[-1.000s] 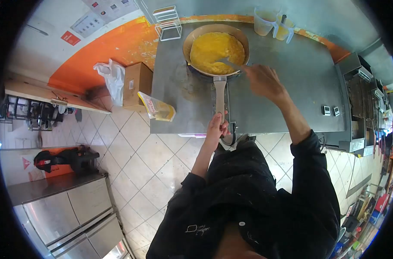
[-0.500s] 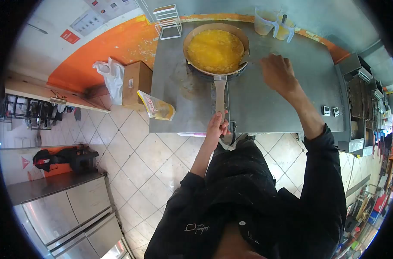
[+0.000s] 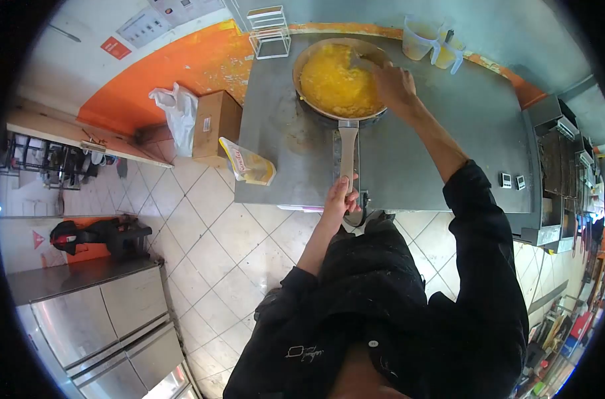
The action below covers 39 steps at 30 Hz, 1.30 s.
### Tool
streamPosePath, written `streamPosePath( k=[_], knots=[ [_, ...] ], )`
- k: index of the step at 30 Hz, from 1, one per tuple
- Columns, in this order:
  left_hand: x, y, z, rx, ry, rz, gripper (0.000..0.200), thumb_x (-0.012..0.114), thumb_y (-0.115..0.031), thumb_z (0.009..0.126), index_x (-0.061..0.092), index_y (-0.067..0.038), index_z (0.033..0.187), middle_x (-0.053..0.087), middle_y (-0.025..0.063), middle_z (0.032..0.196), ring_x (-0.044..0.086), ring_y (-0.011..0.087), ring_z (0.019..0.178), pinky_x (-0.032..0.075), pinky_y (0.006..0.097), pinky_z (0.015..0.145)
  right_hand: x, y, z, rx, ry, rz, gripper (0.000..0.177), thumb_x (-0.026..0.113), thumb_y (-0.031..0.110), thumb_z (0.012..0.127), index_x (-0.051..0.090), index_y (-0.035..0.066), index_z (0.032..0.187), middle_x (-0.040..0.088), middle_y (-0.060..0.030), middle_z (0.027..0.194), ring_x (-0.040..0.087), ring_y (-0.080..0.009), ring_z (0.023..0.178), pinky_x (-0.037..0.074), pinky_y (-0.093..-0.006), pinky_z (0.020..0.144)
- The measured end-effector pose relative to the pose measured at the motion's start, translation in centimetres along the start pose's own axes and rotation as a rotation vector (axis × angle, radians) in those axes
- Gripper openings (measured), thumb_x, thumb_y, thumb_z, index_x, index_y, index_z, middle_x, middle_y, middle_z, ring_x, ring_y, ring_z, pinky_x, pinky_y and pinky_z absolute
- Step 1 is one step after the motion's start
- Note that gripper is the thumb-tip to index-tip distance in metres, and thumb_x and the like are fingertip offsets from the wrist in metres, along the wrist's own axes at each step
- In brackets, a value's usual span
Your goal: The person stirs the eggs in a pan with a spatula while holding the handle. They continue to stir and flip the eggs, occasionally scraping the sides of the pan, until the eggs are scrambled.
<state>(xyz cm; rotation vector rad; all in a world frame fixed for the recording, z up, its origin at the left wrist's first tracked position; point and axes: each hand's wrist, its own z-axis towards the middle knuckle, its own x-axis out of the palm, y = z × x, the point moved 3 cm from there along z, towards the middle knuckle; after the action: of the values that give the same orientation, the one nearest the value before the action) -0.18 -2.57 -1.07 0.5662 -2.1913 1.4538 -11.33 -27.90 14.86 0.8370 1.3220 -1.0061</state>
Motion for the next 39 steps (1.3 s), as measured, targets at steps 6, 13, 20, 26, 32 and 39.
streamPosePath(
  k=[6,13,20,26,32,39],
  knots=[
    [-0.1,0.0,0.1,-0.003,-0.005,0.031,0.051,0.043,-0.050,0.100,0.050,-0.009,0.129,0.042,-0.0047,0.068,0.040,0.0059,0.051,0.050,0.0274,0.059,0.6,2.3,0.5,-0.139,-0.136,-0.006,0.025,0.064,0.009,0.081,0.067,0.004,0.105,0.064,-0.0174,0.101,0.067,-0.0304,0.096,0.056,-0.0408,0.076],
    [-0.1,0.1,0.2,0.017,0.006,0.025,0.054,0.045,-0.054,0.098,0.050,-0.008,0.127,0.042,-0.0049,0.067,0.040,0.0050,0.050,0.049,0.0253,0.056,-1.9,2.9,-2.1,-0.176,-0.042,0.197,0.031,0.058,0.002,0.080,0.065,0.004,0.109,0.067,-0.0196,0.091,0.067,-0.0356,0.088,0.054,-0.0461,0.077],
    [0.0,0.0,0.1,-0.001,0.006,0.023,0.053,0.044,-0.052,0.099,0.050,-0.008,0.129,0.041,-0.0045,0.067,0.040,0.0059,0.052,0.050,0.0272,0.059,-7.3,0.8,-8.7,-0.152,-0.006,0.269,0.017,0.056,0.004,0.081,0.068,0.000,0.092,0.067,-0.0242,0.083,0.067,-0.0421,0.081,0.052,-0.0513,0.073],
    [-0.1,0.1,0.2,-0.006,0.009,0.012,0.052,0.044,-0.051,0.099,0.050,-0.008,0.128,0.041,-0.0048,0.067,0.041,0.0062,0.052,0.050,0.0276,0.059,-9.3,-0.6,-11.5,-0.166,0.122,0.368,0.018,0.057,0.012,0.089,0.070,0.002,0.095,0.067,-0.0182,0.084,0.065,-0.0378,0.084,0.050,-0.0476,0.076],
    [-0.1,0.0,0.3,-0.011,0.007,0.012,0.051,0.044,-0.050,0.100,0.050,-0.008,0.127,0.040,-0.0047,0.067,0.041,0.0065,0.052,0.050,0.0280,0.060,-6.4,1.6,-7.8,-0.166,0.245,0.475,0.019,0.054,0.012,0.088,0.067,-0.002,0.084,0.065,-0.0231,0.083,0.065,-0.0391,0.081,0.050,-0.0463,0.073],
    [-0.2,0.2,0.1,0.017,-0.030,0.042,0.054,0.045,-0.052,0.099,0.049,-0.006,0.128,0.042,-0.0047,0.067,0.041,0.0065,0.051,0.050,0.0281,0.058,-1.3,6.3,-1.0,-0.133,0.073,0.450,0.017,0.055,0.009,0.084,0.067,-0.004,0.082,0.066,-0.0270,0.086,0.065,-0.0425,0.084,0.051,-0.0489,0.076]
  ],
)
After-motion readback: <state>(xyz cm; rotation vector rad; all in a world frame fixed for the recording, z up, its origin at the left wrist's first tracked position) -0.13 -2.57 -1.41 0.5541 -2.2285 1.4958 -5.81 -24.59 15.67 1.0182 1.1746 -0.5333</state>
